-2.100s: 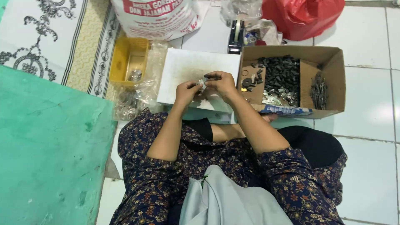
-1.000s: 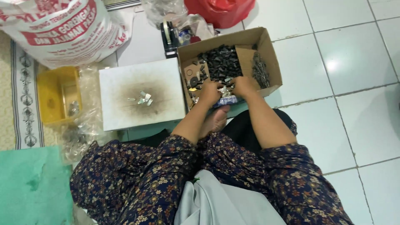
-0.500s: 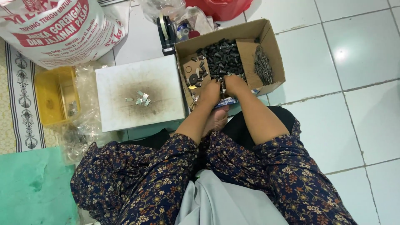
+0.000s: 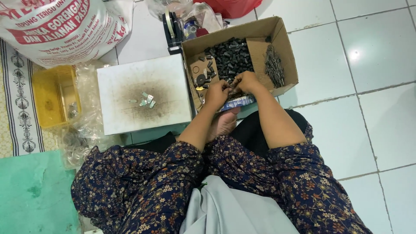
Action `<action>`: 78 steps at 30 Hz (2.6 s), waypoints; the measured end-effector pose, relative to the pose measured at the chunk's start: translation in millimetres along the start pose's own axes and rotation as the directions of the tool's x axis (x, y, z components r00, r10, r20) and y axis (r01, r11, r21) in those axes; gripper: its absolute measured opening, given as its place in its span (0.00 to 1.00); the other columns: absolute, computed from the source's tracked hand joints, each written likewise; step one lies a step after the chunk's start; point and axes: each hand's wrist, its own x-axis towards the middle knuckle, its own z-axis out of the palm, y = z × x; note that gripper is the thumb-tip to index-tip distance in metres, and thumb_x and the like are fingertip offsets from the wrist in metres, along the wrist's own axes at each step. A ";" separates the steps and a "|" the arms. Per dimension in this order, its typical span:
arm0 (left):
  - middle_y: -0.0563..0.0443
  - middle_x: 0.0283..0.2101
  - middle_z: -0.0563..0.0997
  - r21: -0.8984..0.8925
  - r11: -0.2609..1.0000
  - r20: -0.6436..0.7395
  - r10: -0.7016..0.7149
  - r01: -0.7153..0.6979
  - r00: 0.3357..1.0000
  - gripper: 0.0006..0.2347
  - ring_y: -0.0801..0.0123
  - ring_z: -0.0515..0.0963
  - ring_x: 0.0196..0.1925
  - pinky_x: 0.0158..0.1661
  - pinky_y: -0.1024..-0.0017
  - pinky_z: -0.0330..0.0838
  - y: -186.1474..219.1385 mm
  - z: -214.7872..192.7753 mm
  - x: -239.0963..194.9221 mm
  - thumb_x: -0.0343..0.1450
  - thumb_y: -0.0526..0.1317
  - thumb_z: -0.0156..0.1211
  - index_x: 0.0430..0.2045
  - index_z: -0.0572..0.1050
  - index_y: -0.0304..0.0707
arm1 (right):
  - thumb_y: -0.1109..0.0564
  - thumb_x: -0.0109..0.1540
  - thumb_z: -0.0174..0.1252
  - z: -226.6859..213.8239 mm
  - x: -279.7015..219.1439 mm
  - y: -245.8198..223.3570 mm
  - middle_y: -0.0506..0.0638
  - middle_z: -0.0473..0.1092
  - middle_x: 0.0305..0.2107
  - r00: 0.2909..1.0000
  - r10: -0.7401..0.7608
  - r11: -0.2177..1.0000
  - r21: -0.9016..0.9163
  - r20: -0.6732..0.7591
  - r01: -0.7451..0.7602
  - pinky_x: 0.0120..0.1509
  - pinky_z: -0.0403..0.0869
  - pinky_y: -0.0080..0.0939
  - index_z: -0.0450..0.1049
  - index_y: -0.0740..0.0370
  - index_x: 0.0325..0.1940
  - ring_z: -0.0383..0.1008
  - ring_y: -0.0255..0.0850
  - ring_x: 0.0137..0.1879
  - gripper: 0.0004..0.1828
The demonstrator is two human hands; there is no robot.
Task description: The person sits on the floor and sorts small metal hardware pieces from a cardboard box onto a white tray. They repeatedly pick up items from the box and place them on the tray, organizing them by type.
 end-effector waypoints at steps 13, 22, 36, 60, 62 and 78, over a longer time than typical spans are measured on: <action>0.39 0.36 0.85 -0.343 0.937 -0.222 -0.014 -0.065 0.975 0.10 0.59 0.85 0.37 0.35 0.66 0.81 -6.5 -2.9 10.6 0.76 0.41 0.63 0.44 0.81 0.32 | 0.63 0.60 0.70 -32.1 -38.0 -30.2 0.69 0.77 0.42 0.999 0.029 0.832 0.553 0.019 -0.035 0.44 0.84 0.46 0.78 0.72 0.51 0.82 0.53 0.45 0.17; 0.33 0.40 0.84 -0.594 0.799 -0.021 -0.127 0.089 0.992 0.14 0.54 0.86 0.42 0.39 0.64 0.86 -9.8 2.1 11.2 0.70 0.36 0.72 0.47 0.80 0.29 | 0.67 0.56 0.71 -31.4 -40.0 -29.1 0.68 0.77 0.41 0.999 0.043 0.705 0.707 0.031 -0.052 0.46 0.86 0.46 0.73 0.73 0.58 0.83 0.53 0.44 0.26; 0.34 0.43 0.83 -0.542 0.835 -0.149 -0.210 0.098 0.966 0.12 0.55 0.86 0.43 0.38 0.66 0.87 32.4 -66.7 -32.7 0.70 0.35 0.68 0.46 0.81 0.30 | 0.65 0.58 0.69 -21.7 -57.9 -72.8 0.64 0.78 0.36 0.999 0.032 0.659 0.751 0.019 -0.035 0.43 0.87 0.42 0.77 0.70 0.53 0.84 0.48 0.39 0.19; 0.42 0.44 0.85 -0.573 0.813 -0.527 -0.461 0.103 0.714 0.15 0.60 0.87 0.42 0.40 0.66 0.85 -138.0 -233.1 -153.2 0.66 0.40 0.75 0.46 0.82 0.44 | 0.59 0.58 0.71 134.7 -61.9 -302.1 0.60 0.79 0.36 0.948 -0.318 0.820 0.508 0.022 0.264 0.33 0.84 0.40 0.82 0.62 0.48 0.83 0.47 0.39 0.15; 0.41 0.48 0.82 -0.517 0.847 -0.588 -0.458 0.126 0.667 0.16 0.55 0.85 0.47 0.45 0.62 0.84 -129.2 -243.5 -163.9 0.66 0.39 0.75 0.48 0.82 0.45 | 0.58 0.57 0.73 130.7 -57.5 -294.5 0.58 0.79 0.38 0.946 -0.323 0.857 0.414 -0.029 0.305 0.34 0.84 0.43 0.83 0.59 0.48 0.83 0.48 0.40 0.15; 0.45 0.33 0.84 0.188 0.980 -0.739 0.093 0.071 0.667 0.03 0.57 0.81 0.45 0.44 0.67 0.78 -108.8 -224.3 -158.3 0.69 0.34 0.69 0.34 0.84 0.40 | 0.61 0.61 0.70 -47.9 -87.1 -112.1 0.70 0.76 0.41 0.938 -0.183 0.947 0.203 -0.296 0.249 0.38 0.80 0.55 0.80 0.68 0.51 0.79 0.60 0.43 0.16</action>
